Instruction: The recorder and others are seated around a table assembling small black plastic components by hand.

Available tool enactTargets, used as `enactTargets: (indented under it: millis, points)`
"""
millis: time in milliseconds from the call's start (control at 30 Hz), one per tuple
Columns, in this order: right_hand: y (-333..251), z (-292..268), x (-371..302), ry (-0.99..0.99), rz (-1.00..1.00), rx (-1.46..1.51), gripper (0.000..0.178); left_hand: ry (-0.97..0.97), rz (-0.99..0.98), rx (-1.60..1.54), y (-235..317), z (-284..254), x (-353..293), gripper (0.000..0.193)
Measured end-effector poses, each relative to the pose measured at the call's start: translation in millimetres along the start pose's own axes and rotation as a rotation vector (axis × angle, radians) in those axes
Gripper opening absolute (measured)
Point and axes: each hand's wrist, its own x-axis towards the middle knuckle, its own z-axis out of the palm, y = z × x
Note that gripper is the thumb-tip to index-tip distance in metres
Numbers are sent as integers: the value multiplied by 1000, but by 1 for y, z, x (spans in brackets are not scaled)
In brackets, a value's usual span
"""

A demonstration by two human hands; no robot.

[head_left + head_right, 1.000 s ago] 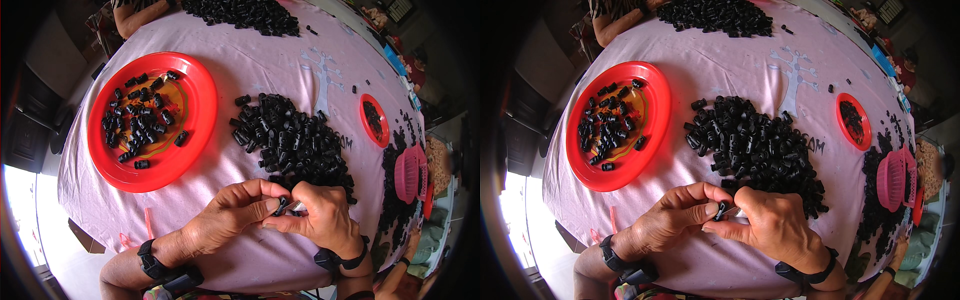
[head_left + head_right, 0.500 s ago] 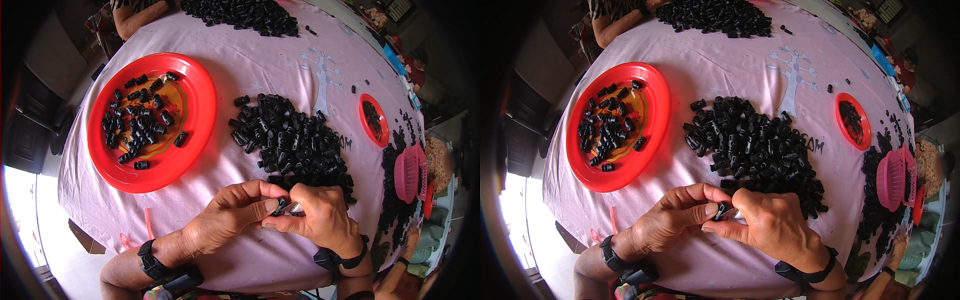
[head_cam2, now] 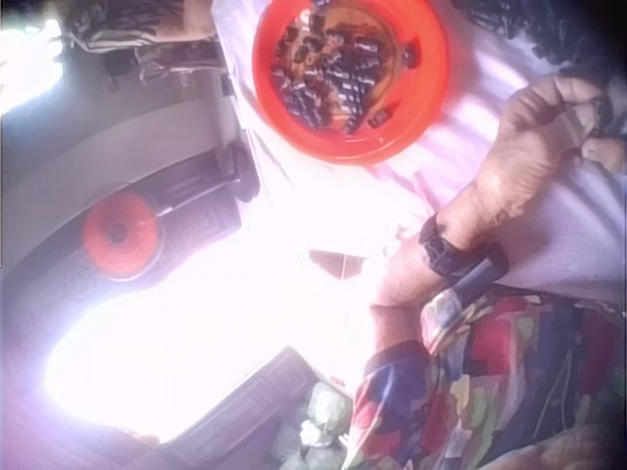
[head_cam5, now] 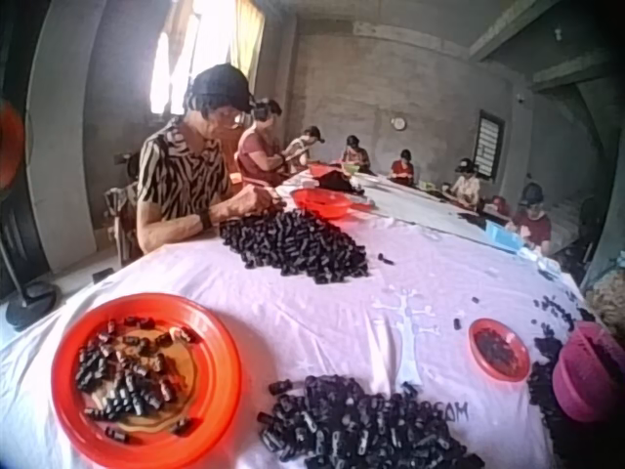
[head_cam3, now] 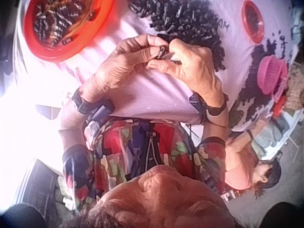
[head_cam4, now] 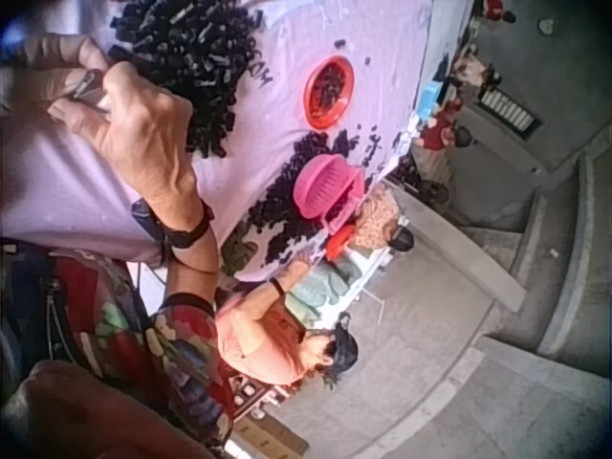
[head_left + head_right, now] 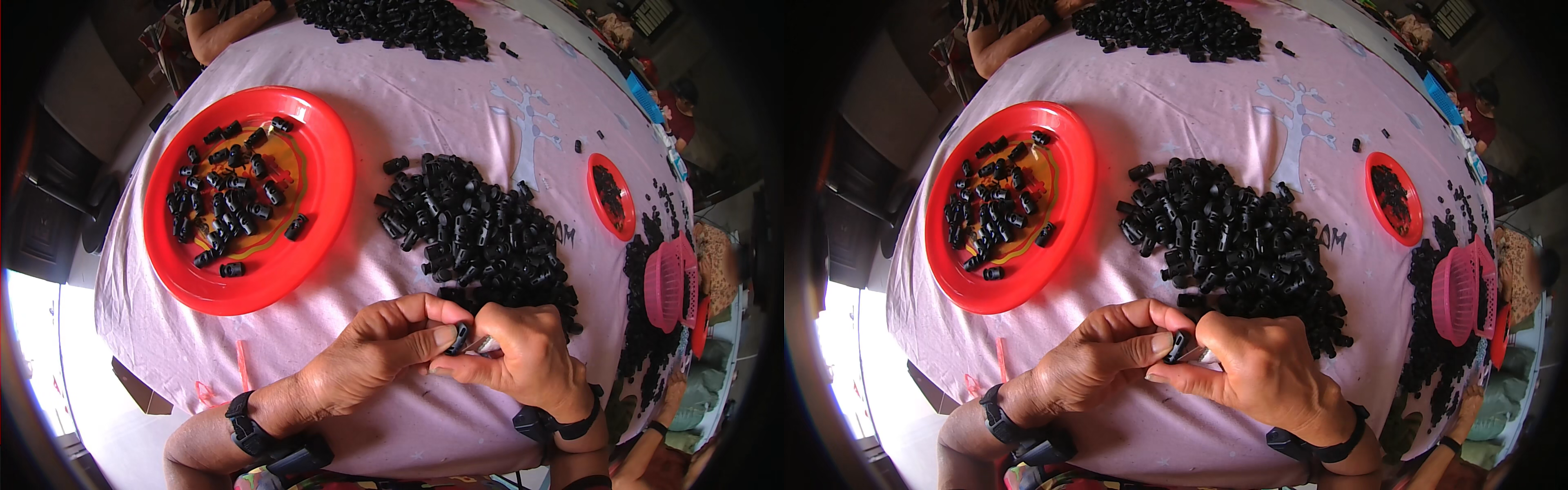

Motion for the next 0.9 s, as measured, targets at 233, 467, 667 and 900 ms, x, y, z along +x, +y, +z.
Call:
enactTargets:
  millis: [233, 467, 667, 900]
  points:
    - [-5, -11, 2, 26, 56, 196, 30, 22, -40, -15, 0, -2, 1, 27]
    - [-7, -16, 3, -20, 49, 354, 22, 9, -54, 45, 3, -2, 0, 27]
    - [-2, -15, -1, -44, 102, 401, 21, -16, -74, 43, 0, -4, 1, 28]
    - [-7, -17, 3, -71, 146, 459, 20, -13, -82, -75, 0, -4, 1, 30]
